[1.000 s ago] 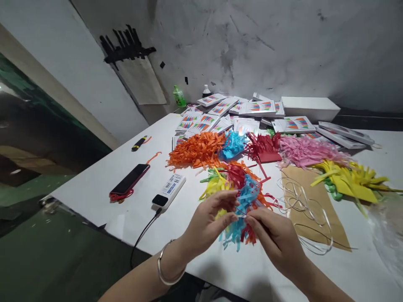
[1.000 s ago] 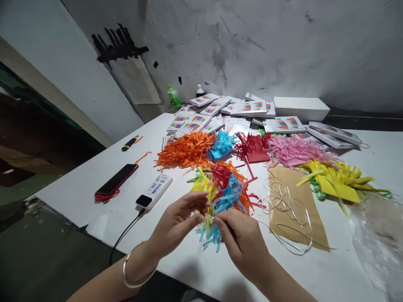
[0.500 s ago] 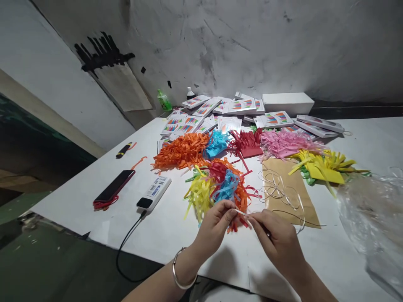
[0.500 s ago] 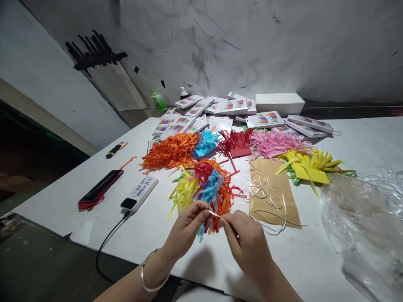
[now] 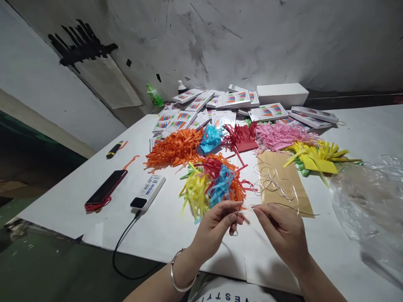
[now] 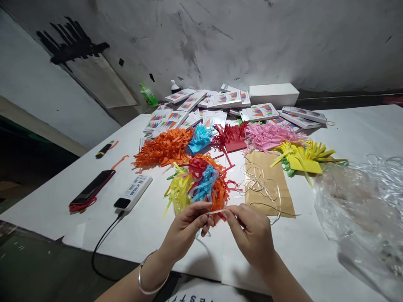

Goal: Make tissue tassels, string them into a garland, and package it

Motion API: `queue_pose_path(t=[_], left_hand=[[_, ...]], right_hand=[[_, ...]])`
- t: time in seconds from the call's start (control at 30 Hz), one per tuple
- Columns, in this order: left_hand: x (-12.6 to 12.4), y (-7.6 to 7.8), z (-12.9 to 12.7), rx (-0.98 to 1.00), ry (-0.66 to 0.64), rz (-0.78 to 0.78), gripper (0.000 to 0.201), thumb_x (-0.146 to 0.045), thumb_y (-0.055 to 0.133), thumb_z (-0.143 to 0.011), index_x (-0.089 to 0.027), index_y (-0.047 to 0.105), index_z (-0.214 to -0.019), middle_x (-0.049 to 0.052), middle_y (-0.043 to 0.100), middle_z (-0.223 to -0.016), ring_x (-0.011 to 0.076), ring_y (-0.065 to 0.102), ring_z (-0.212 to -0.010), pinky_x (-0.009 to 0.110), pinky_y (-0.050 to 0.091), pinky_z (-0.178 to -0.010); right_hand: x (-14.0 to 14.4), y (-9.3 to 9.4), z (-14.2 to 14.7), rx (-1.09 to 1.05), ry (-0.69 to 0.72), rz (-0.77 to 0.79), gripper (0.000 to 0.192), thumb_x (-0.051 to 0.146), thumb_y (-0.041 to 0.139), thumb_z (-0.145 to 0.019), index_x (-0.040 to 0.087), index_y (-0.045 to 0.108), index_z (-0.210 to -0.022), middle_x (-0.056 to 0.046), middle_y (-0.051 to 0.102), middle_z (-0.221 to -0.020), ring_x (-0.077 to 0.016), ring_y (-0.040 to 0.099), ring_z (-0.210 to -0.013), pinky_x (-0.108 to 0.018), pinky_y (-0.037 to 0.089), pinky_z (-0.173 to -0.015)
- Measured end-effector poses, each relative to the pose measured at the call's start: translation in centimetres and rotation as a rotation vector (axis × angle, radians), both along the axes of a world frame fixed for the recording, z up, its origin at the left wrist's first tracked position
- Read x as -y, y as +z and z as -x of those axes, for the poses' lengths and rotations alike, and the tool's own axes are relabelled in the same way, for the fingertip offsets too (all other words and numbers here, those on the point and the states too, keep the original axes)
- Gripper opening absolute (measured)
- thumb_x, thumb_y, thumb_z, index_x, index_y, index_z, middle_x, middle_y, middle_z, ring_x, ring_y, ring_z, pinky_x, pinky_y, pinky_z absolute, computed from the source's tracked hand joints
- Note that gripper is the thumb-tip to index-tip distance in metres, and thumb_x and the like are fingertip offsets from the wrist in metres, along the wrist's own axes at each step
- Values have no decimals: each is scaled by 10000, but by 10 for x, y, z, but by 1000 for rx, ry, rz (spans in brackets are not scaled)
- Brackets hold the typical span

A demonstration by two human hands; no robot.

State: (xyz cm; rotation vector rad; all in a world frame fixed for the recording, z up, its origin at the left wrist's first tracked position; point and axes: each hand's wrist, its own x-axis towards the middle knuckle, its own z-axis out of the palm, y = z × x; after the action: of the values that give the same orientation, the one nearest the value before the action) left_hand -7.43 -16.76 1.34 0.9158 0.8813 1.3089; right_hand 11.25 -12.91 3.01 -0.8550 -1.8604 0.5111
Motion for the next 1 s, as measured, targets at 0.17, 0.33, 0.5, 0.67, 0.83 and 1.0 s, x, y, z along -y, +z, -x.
queue_pose_path(t=[0.17,0.33,0.5,0.67,0.83,1.0], left_hand=[[1,2,-1,9,52,-47,232,-298,764,-872,-194,730,-1077,39,753,-777,87,624,-616,184,507,-564],[0,1,-2,44,117,-46,217,-272,801,-833,-187,757,-1027,39,767,-757,106,661,-622,205,542,-581],[0,-1,-1,41,150,0,208,-300,831,-794,-169,777,-946,47,763,-753,101,644,-581,207,538,-551],[2,1,-8,-37,75,-7,270,-316,803,-822,-180,746,-1049,59,768,-776,113,643,-608,217,535,-565],[3,1,-11,-94,-2,12,330,-370,784,-830,-160,729,-1079,49,734,-720,108,582,-547,224,489,-513],[0,0,0,-243,-42,49,321,-402,755,-852,-141,747,-1039,109,747,-858,109,565,-612,222,466,-546]], right_hand=[[7,-7,-2,-22,-13,11,102,147,619,-940,203,702,-956,-1,708,-737,-117,637,-583,-217,471,-528],[18,-18,-1,-24,10,21,129,132,603,-935,202,708,-960,6,664,-678,-118,584,-532,-228,443,-500],[24,-35,1,8,94,91,185,149,557,-961,215,724,-1009,2,612,-689,-130,579,-591,-234,461,-540],[17,-26,-1,-35,16,122,289,303,647,-935,265,706,-1216,-73,659,-983,-221,636,-933,-340,531,-779],[9,-9,7,-291,144,354,158,248,654,-936,233,708,-788,-6,599,-753,-156,579,-730,-282,480,-665],[0,-11,5,-564,-3,366,121,246,696,-906,232,677,-787,4,562,-785,-152,547,-761,-275,464,-660]])
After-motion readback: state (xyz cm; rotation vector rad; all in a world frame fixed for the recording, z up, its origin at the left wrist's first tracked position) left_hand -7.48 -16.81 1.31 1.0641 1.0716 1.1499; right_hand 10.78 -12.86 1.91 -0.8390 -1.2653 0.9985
